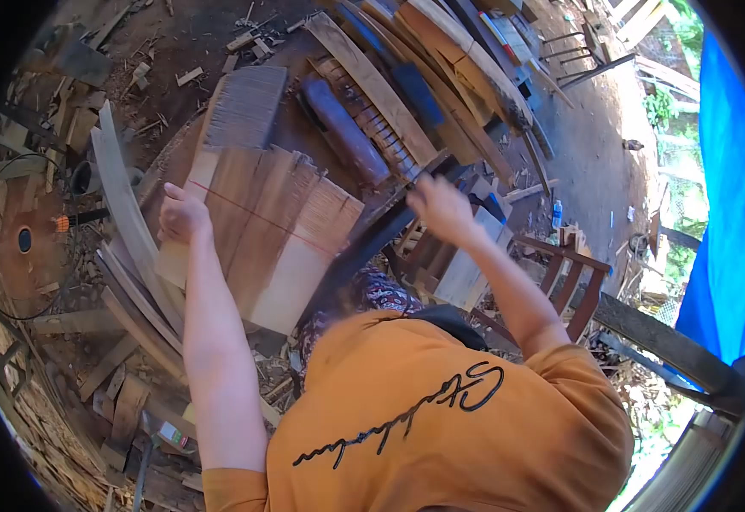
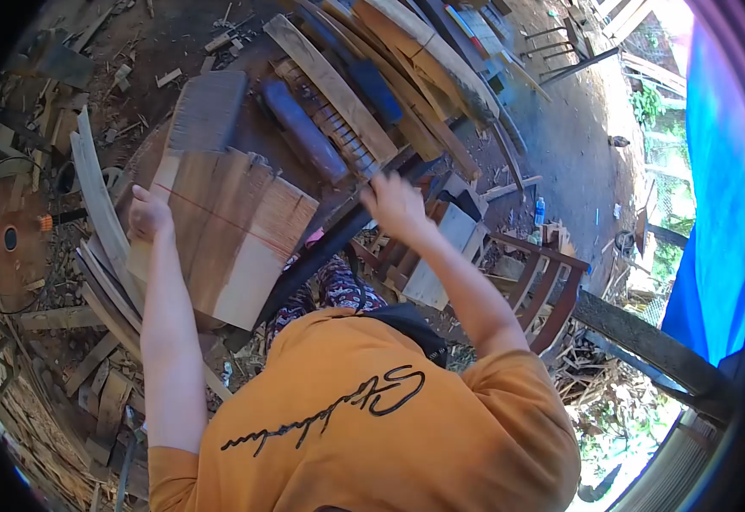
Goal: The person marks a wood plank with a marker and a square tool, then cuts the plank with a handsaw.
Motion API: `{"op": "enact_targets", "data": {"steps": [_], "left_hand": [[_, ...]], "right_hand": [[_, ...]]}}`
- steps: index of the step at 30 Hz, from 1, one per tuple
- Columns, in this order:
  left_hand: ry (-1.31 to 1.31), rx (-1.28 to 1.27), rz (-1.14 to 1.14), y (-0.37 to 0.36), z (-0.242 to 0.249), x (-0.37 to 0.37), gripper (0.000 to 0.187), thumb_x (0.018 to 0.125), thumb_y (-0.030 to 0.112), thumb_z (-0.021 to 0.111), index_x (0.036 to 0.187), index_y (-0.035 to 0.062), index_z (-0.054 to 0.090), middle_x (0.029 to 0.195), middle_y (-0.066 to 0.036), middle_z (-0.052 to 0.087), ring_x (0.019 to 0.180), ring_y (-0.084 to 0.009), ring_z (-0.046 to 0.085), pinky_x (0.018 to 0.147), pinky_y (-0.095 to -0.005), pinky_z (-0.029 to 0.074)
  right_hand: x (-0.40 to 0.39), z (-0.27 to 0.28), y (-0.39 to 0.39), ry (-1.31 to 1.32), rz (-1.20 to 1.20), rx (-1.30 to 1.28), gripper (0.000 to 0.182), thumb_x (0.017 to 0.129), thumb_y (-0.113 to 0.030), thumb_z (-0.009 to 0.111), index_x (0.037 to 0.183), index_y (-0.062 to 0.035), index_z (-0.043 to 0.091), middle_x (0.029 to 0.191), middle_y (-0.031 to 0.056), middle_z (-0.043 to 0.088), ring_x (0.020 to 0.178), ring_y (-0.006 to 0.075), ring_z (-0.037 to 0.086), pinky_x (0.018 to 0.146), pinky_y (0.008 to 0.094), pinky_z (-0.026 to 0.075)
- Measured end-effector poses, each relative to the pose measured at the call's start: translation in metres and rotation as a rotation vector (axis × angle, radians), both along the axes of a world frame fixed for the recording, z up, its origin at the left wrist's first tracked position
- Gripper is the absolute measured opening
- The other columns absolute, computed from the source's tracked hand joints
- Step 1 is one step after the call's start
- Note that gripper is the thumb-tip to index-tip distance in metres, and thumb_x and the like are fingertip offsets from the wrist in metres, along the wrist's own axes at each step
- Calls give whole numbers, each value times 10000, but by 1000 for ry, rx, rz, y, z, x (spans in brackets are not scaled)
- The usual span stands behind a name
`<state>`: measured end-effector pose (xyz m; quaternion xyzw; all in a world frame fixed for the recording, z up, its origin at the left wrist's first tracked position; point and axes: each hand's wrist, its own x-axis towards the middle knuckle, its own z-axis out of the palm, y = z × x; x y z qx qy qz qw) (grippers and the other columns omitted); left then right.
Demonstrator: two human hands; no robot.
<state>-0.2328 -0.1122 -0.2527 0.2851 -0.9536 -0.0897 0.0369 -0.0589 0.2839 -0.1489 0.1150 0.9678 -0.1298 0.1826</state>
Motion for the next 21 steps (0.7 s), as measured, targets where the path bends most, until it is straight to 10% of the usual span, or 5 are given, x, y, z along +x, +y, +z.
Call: {"op": "enact_targets", "data": {"steps": [5,10,13,16,21], "left_hand": [[-57,-14,25,-1,3,-4,622,991,456,262,895,35,709,950,-176,700,951,-362,648,855,-534,380],[-15,-29,9,-1,0,-4,620,991,455,264,892,36,711,953,-169,702,955,-365,649,875,-548,377],[3,-20,15,1,1,-2,620,992,451,264,894,30,709,967,-174,699,964,-378,645,909,-575,366],[9,2,28,9,15,0,623,997,445,255,919,19,702,1004,-199,686,992,-394,634,949,-604,349],[58,-16,105,10,4,-1,604,995,440,284,866,34,712,943,-191,687,970,-353,634,987,-548,341]], "right_hand": [[91,-32,-13,-977,-313,-587,631,949,-549,458,1289,-18,482,962,134,663,775,174,649,654,285,514],[99,-17,-35,-747,-714,-1275,397,989,-353,507,1218,-31,534,940,15,617,814,81,544,654,255,463],[109,-15,-48,-446,-388,-1363,334,966,-292,559,1150,-13,560,874,-6,618,725,45,511,568,241,437],[86,63,-52,-586,-157,-1121,199,919,-198,606,995,-15,627,866,3,635,827,94,546,770,271,464],[124,60,-30,-283,154,-806,195,883,-200,616,905,-6,616,773,173,635,704,316,611,649,374,483]]}}
